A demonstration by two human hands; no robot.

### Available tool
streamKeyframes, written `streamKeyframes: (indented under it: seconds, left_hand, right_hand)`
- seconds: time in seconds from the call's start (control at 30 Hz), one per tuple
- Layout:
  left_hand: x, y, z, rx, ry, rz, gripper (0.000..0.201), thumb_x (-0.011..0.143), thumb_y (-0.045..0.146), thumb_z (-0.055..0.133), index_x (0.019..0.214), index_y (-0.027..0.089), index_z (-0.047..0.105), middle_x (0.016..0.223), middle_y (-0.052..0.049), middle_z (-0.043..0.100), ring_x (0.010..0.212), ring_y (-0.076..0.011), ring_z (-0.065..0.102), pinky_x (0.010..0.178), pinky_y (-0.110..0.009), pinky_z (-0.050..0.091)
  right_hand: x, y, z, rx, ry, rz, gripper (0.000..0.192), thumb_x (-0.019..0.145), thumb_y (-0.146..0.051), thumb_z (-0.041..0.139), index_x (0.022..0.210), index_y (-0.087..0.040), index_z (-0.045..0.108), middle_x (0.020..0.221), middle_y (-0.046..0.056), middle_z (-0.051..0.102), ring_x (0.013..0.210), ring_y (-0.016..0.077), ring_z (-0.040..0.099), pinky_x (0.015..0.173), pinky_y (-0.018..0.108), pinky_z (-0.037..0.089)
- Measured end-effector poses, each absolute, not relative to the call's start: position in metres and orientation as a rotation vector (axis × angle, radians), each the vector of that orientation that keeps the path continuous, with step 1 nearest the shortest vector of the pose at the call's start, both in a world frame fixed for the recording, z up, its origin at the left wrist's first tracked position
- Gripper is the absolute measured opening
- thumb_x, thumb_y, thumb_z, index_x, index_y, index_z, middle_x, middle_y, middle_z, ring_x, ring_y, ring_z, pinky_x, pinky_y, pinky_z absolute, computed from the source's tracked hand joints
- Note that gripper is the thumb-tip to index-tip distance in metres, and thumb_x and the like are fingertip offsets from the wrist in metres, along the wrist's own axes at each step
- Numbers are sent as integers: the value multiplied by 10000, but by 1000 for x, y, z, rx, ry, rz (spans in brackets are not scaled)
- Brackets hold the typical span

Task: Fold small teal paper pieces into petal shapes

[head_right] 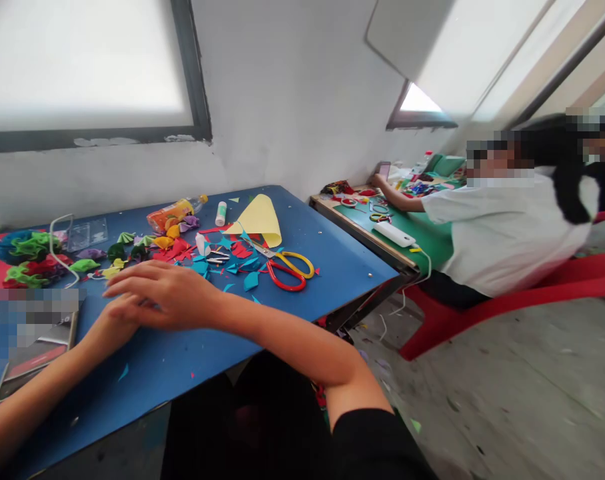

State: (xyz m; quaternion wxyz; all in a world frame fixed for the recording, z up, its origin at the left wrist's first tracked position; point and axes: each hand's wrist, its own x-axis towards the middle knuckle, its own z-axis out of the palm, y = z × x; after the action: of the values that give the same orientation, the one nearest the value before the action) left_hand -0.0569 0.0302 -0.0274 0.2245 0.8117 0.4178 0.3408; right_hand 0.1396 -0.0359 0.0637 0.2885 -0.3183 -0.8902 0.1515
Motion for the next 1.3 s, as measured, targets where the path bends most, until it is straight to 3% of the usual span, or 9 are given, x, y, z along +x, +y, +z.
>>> streamKeyframes:
  seconds: [0.07, 0.17, 0.33, 0.5, 0.67, 0.87, 1.1, 1.3]
  left_hand:
    - [-58, 32, -28, 2246, 1170, 921, 302, 751, 407, 489, 948, 227, 629, 892, -44, 660, 806, -221, 627, 757, -342, 516]
    - [-57, 29, -26, 2131, 1252, 938, 431, 732, 434, 537, 1089, 193, 552, 822, -39, 658, 682, -194, 625, 697, -335, 523]
    - [-50, 18, -18, 1898, 1224, 1036, 572, 683, 449, 650, 1159, 178, 486, 844, -43, 665, 694, -168, 626, 710, -317, 523]
    - [-44, 18, -15, 1671, 1154, 1018, 615, 623, 463, 705, 1117, 161, 499, 722, -8, 640, 648, -159, 625, 624, -278, 520]
    - [-45, 24, -18, 1726, 1019, 816, 470, 663, 362, 691, 1050, 153, 527, 702, -4, 647, 643, -141, 627, 639, -252, 510]
    - [-45, 26, -11, 1854, 987, 671, 459, 739, 196, 636, 1169, 154, 481, 793, -21, 667, 685, -117, 623, 644, -214, 485]
    - [-47, 24, -2, 2252, 1058, 571, 94, 774, 154, 604, 849, 128, 653, 752, -23, 608, 657, -98, 554, 619, -195, 435]
    - [-49, 24, -2, 2428, 1004, 517, 103, 807, 183, 586, 841, 129, 666, 793, -31, 592, 672, -94, 544, 638, -193, 418]
  right_hand:
    - [133, -4, 38, -898, -2417, 264, 264, 873, -280, 549, 1110, -163, 547, 1186, 85, 540, 1160, 189, 454, 972, 319, 398]
    - [133, 19, 4, -890, -2473, 178, 372, 864, -258, 567, 1169, -57, 499, 1135, 157, 554, 1092, 209, 495, 945, 320, 405]
    - [134, 15, -7, -862, -2308, 378, 157, 875, -127, 499, 1012, -117, 574, 952, 76, 605, 911, 157, 559, 824, 254, 436]
    - [135, 11, 0, -988, -2123, 739, 21, 826, -158, 551, 842, -145, 552, 715, -8, 580, 657, 119, 547, 640, 220, 424]
    - [137, 15, -4, -943, -2147, 800, 185, 782, -121, 574, 960, -141, 530, 857, 34, 614, 764, 138, 580, 694, 238, 431]
    - [141, 21, -2, -939, -2346, 624, 37, 785, -119, 557, 769, -152, 567, 719, 10, 595, 649, 129, 547, 617, 227, 394]
    - [146, 26, 0, -962, -2536, 455, 64, 785, -121, 568, 729, -151, 575, 724, 26, 552, 648, 139, 522, 623, 243, 405]
    - [150, 29, -2, -845, -2607, 363, 81, 817, -153, 575, 858, -151, 644, 848, 57, 577, 741, 158, 569, 694, 262, 450]
